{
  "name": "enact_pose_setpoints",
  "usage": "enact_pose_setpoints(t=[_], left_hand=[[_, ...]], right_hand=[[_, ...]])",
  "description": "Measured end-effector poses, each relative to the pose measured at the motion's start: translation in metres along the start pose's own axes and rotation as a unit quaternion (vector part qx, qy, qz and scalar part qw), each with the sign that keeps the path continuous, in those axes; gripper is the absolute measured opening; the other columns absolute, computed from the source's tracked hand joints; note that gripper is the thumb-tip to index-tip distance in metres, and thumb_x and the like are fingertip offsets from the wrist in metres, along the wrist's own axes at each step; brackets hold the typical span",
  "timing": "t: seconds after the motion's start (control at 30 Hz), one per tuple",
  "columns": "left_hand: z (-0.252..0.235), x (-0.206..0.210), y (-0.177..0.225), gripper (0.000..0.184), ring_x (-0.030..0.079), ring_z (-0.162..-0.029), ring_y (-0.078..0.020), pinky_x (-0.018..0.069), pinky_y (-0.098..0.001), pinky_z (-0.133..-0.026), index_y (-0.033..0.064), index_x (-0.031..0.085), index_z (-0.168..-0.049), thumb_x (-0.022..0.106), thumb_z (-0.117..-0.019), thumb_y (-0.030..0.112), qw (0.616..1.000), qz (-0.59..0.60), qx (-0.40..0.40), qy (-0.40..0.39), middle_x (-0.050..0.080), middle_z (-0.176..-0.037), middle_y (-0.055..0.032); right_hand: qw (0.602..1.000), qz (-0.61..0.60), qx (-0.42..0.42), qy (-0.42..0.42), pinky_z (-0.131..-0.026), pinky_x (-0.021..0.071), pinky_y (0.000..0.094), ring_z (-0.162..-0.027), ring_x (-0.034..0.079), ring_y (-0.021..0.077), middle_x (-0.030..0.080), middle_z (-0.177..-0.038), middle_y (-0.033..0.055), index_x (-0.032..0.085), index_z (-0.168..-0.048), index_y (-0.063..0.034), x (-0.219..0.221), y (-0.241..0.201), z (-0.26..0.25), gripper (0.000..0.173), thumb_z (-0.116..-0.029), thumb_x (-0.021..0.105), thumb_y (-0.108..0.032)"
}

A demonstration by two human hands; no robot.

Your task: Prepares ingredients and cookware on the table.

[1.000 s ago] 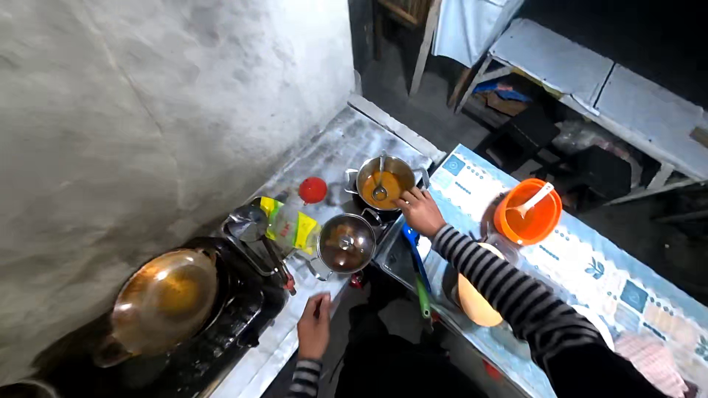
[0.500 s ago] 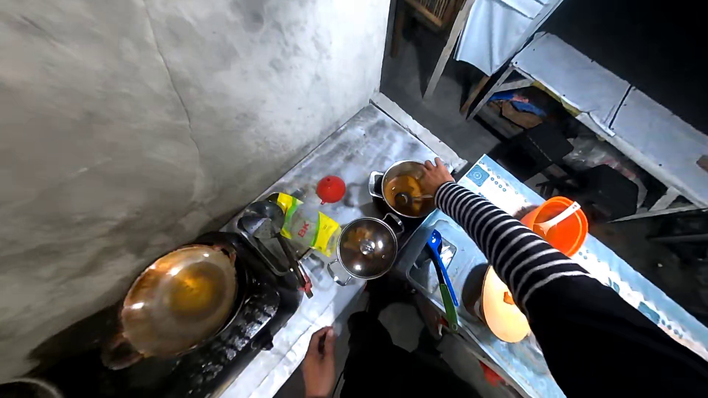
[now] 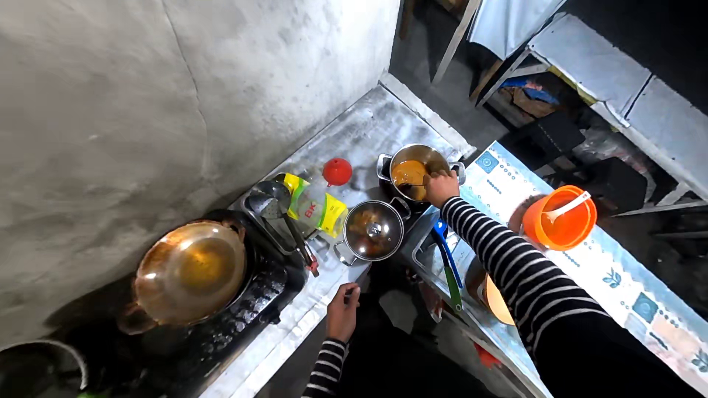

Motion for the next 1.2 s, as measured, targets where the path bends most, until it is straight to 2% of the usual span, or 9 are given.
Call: enact_pose_setpoints(t=[0.1,0.3,0.4,0.47,0.6,0.7,0.9,1.07,1.2], left_hand=[[0.013,-0.007,-0.023,0.029,0.072,-0.083,-0.0176,0.0625,-0.0399,-0.079,0.0051,0.067,-0.122,0.059,-0.1040,0.027,1.000,-0.019,-0.021,-0.002,0.073,-0.106,-0.0099],[0.000,-0.010,-0.015,0.030,0.073,-0.086,-0.0177,0.0615,-0.0420,-0.083,0.0088,0.067,-0.123,0.059,-0.1042,0.031,0.996,-0.071,-0.010,-0.043,0.073,-0.106,-0.0078],[-0.004,-0.005,0.011,0.031,0.072,-0.092,-0.0198,0.0602,-0.0429,-0.088,0.0066,0.067,-0.124,0.058,-0.1046,0.029,0.995,-0.081,0.028,-0.056,0.072,-0.111,-0.0101],[-0.004,-0.001,0.024,0.030,0.073,-0.092,-0.0201,0.0605,-0.0426,-0.088,0.0061,0.066,-0.124,0.059,-0.1044,0.028,0.994,-0.080,0.049,-0.048,0.072,-0.112,-0.0105],[0.023,0.018,0.004,0.037,0.072,-0.100,-0.0238,0.0577,-0.0456,-0.094,0.0035,0.065,-0.128,0.057,-0.1052,0.032,0.992,-0.116,0.025,-0.053,0.071,-0.117,-0.0138],[0.051,0.043,-0.013,0.040,0.070,-0.110,-0.0264,0.0544,-0.0479,-0.101,0.0045,0.063,-0.131,0.058,-0.1051,0.035,0.980,-0.165,-0.002,-0.108,0.070,-0.122,-0.0153],[0.096,0.083,-0.028,0.041,0.070,-0.112,-0.0254,0.0531,-0.0478,-0.103,0.0076,0.063,-0.133,0.058,-0.1049,0.037,0.960,-0.215,0.001,-0.179,0.070,-0.123,-0.0141],[0.115,0.086,-0.017,0.041,0.070,-0.110,-0.0254,0.0547,-0.0484,-0.101,0.0067,0.063,-0.133,0.060,-0.1040,0.035,0.967,-0.215,0.048,-0.128,0.070,-0.124,-0.0137],[0.137,0.078,-0.046,0.039,0.071,-0.106,-0.0287,0.0561,-0.0518,-0.097,0.0044,0.063,-0.132,0.061,-0.1039,0.032,0.975,-0.197,0.051,-0.084,0.071,-0.121,-0.0166]], right_hand=[[0.995,-0.060,0.043,0.065,-0.073,0.0549,0.0663,-0.092,0.070,0.0445,0.066,-0.125,0.0199,0.067,-0.126,-0.0133,-0.022,0.009,0.032,0.028,-0.0987,0.062,-0.018],[0.965,-0.173,0.147,0.133,-0.082,0.0570,0.0611,-0.097,0.072,0.0412,0.069,-0.122,0.0205,0.055,-0.137,-0.0066,-0.037,0.008,0.089,0.036,-0.1094,0.038,-0.022],[0.979,-0.130,0.159,0.014,-0.085,0.0548,0.0633,-0.104,0.070,0.0440,0.065,-0.129,0.0225,0.050,-0.142,-0.0086,-0.017,0.008,0.094,0.039,-0.1045,0.045,-0.015],[0.976,-0.139,0.164,0.031,-0.085,0.0550,0.0640,-0.104,0.070,0.0439,0.066,-0.129,0.0215,0.050,-0.142,-0.0100,-0.020,0.014,0.099,0.038,-0.1056,0.045,-0.017],[0.947,-0.268,0.149,0.099,-0.083,0.0551,0.0646,-0.097,0.071,0.0449,0.071,-0.106,0.0238,0.053,-0.136,-0.0081,-0.028,0.030,0.149,0.031,-0.1096,0.044,-0.022],[0.903,-0.378,0.164,0.125,-0.085,0.0552,0.0559,-0.089,0.070,0.0347,0.070,-0.096,0.0183,0.061,-0.129,-0.0057,-0.015,0.053,0.206,0.031,-0.1104,0.044,-0.024],[0.881,-0.420,0.210,0.065,-0.094,0.0542,0.0482,-0.100,0.070,0.0259,0.073,-0.107,0.0127,0.070,-0.124,-0.0087,0.022,0.063,0.285,0.034,-0.1089,0.045,-0.026],[0.882,-0.426,0.201,0.027,-0.099,0.0529,0.0558,-0.112,0.068,0.0356,0.071,-0.120,0.0192,0.060,-0.141,-0.0108,0.034,0.052,0.305,0.037,-0.1086,0.045,-0.020],[0.865,-0.461,0.183,0.073,-0.101,0.0518,0.0606,-0.119,0.065,0.0400,0.065,-0.132,0.0223,0.060,-0.140,-0.0072,0.055,0.042,0.302,0.036,-0.1085,0.047,-0.021]])
Point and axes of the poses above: each hand's wrist, its own z-axis away from the middle knuckle, its own x-axis out of the palm, y = z × x, the point moved 5 cm from there along -z, towards the middle knuckle
